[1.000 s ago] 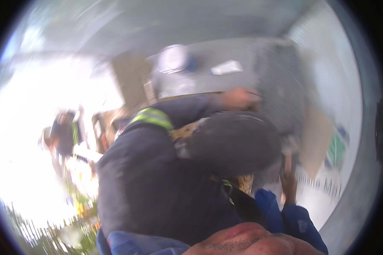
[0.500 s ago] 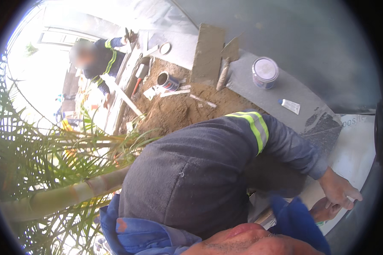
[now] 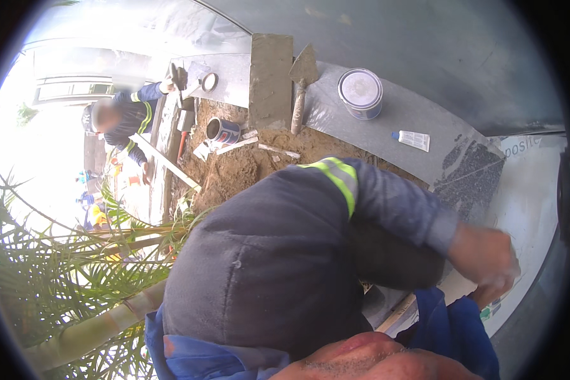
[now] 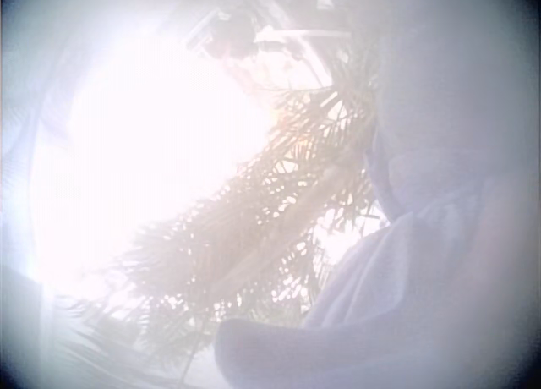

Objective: The person spreads mortar on a curved surface using a trowel, places a stone tile, and taps it into place with a rubber mallet. The person repeats this process for multiple tiles, adjusting their position and ensuring alignment.

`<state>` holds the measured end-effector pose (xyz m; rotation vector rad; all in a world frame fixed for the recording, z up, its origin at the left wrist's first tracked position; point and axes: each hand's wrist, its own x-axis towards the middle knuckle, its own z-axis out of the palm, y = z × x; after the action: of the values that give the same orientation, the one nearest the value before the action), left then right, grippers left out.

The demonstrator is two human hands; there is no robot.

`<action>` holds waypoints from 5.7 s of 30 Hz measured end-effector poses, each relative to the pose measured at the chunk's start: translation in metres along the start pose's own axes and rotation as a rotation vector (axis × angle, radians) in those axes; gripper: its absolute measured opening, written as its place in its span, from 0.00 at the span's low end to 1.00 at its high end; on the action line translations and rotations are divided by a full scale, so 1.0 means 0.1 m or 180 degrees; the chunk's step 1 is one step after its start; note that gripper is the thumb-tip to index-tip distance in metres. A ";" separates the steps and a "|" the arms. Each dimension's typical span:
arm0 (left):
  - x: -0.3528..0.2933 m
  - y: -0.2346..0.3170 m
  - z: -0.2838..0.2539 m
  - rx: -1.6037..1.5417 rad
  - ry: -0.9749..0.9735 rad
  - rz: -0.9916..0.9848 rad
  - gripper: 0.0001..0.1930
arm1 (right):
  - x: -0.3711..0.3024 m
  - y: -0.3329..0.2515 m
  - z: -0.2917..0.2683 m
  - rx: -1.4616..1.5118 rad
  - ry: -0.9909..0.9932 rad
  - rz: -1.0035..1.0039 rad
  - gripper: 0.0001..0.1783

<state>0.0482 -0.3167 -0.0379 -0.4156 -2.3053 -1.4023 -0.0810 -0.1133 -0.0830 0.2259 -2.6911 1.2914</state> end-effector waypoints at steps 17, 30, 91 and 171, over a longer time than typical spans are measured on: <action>-5.89 0.03 -4.33 0.4367 0.2167 -0.6015 0.28 | 0.03 1.39 0.26 -0.1459 -0.0963 -0.0432 0.26; -6.24 -0.93 -4.49 0.4641 0.1152 -0.7064 0.43 | 0.50 1.98 0.51 -0.2211 -0.2095 -0.1420 0.24; -6.28 0.71 -3.52 0.4411 0.3678 -0.5979 0.37 | -0.74 1.27 -0.14 0.1488 -0.2320 0.1357 0.24; 0.41 1.49 1.93 -0.3802 -0.0956 -0.1813 0.39 | -2.63 -0.19 -3.00 0.0095 0.1180 -0.0174 0.16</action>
<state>0.0437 -0.0759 0.0180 -0.2865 -1.5324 -3.1160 0.2005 0.1286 0.0656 0.0549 -2.3399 1.2201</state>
